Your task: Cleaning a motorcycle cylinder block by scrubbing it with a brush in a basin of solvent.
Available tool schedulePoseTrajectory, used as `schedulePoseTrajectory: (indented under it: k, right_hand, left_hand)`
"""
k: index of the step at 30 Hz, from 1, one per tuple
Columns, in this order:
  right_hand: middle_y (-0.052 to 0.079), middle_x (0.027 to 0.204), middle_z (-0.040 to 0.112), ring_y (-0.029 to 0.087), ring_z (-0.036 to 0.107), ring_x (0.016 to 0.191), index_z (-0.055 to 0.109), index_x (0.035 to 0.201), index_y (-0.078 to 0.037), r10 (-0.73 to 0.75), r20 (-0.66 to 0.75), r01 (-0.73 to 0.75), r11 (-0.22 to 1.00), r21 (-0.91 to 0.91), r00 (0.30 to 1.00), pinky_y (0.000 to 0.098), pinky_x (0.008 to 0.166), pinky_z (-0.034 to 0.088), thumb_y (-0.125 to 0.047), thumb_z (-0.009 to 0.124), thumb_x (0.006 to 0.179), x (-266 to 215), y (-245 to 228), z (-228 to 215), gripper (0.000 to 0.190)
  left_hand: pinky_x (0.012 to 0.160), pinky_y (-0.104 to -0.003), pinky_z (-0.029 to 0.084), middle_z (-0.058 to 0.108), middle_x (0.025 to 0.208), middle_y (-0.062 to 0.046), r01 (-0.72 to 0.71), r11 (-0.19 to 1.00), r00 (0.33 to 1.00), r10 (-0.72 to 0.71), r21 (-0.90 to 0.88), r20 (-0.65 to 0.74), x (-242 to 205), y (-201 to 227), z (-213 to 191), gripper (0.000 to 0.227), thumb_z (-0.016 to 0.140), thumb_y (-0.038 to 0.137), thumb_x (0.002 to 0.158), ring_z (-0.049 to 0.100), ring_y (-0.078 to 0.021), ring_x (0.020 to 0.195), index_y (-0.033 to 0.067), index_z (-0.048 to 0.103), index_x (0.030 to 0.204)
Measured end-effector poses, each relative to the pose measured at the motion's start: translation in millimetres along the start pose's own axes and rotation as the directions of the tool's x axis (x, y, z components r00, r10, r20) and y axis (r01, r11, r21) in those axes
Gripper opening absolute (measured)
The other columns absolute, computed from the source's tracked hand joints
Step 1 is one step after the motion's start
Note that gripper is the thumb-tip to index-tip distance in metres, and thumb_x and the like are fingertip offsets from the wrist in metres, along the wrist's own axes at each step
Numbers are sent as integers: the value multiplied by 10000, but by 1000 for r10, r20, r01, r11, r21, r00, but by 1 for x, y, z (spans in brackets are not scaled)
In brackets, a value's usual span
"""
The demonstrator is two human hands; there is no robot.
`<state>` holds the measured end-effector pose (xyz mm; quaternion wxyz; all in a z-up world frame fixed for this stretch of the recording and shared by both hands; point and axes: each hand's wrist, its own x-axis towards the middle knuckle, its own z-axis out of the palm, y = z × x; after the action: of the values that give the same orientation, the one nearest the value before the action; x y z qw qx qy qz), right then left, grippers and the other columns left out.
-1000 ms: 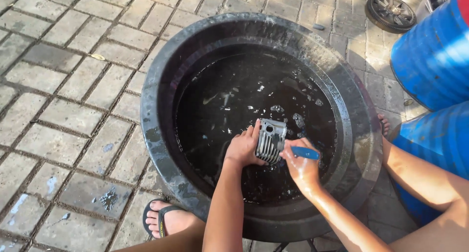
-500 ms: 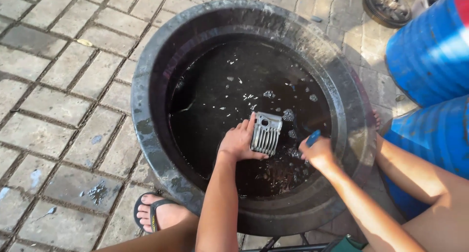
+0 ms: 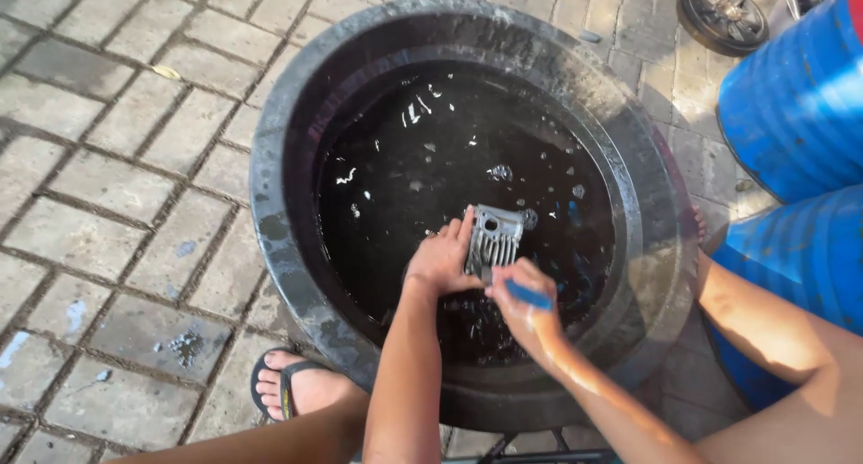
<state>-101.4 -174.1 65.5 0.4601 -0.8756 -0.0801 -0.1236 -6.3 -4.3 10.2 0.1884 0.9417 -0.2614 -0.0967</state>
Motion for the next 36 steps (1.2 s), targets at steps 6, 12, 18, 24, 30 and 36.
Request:
schedulePoseTrajectory:
  k: [6, 12, 18, 24, 30, 36]
  right_hand:
    - [160, 840, 684, 315, 736, 701, 762, 928, -67, -64, -70, 61, 997, -46, 995, 357, 567, 561, -43, 780, 881, 38, -29, -8, 56]
    - [100, 660, 708, 226, 732, 531, 744, 701, -66, 79, 161, -84, 996, 24, 984, 326, 527, 605, -32, 731, 791, 31, -31, -6, 97]
    - [127, 754, 673, 320, 705, 705, 710, 809, -58, -102, 24, 103, 993, -58, 995, 383, 642, 555, -26, 728, 867, 58, -43, -5, 69]
    - [255, 649, 722, 296, 756, 594, 722, 906, 58, 406, 183, -428, 898, 100, 895, 371, 599, 650, -127, 658, 902, 20, -25, -27, 196]
    - [189, 509, 683, 248, 703, 446, 733, 796, 15, 597, 76, -572, 793, -208, 799, 334, 442, 584, -144, 653, 846, 28, 48, -62, 185]
    - [158, 510, 707, 227, 721, 444, 777, 731, -57, 739, 252, -626, 667, -405, 625, 322, 497, 603, -205, 653, 805, 16, 84, -48, 207]
  left_hand:
    - [958, -495, 559, 508, 1346, -155, -13, 998, 999, 10, -67, -41, -10, 5, -18, 1418, 537, 910, 649, 582, -325, 1245, -8, 58, 1618]
    - [928, -480, 568, 493, 1346, -130, -21, 999, 998, 23, 29, -61, 7, -5, 21, 1505, 663, 850, 563, 583, -302, 1230, 19, -3, 1627]
    - [943, -479, 564, 508, 1352, -149, -7, 1000, 999, 5, -24, -51, -8, 7, -12, 1408, 525, 925, 671, 596, -312, 1233, -18, 74, 1615]
    - [942, -497, 551, 482, 1318, -130, -4, 999, 1000, 3, -36, -22, -1, 2, 6, 1353, 681, 710, 698, 590, -321, 1210, 33, -24, 1633]
    - [960, -497, 543, 499, 1312, -160, -7, 995, 1000, 5, -97, -17, -11, 8, -16, 1341, 484, 904, 729, 596, -338, 1205, -7, 67, 1621]
    - [965, -501, 546, 402, 1442, -189, -43, 992, 998, 38, -121, -42, -8, 5, -11, 1323, 458, 898, 767, 557, -365, 1264, 26, -42, 1627]
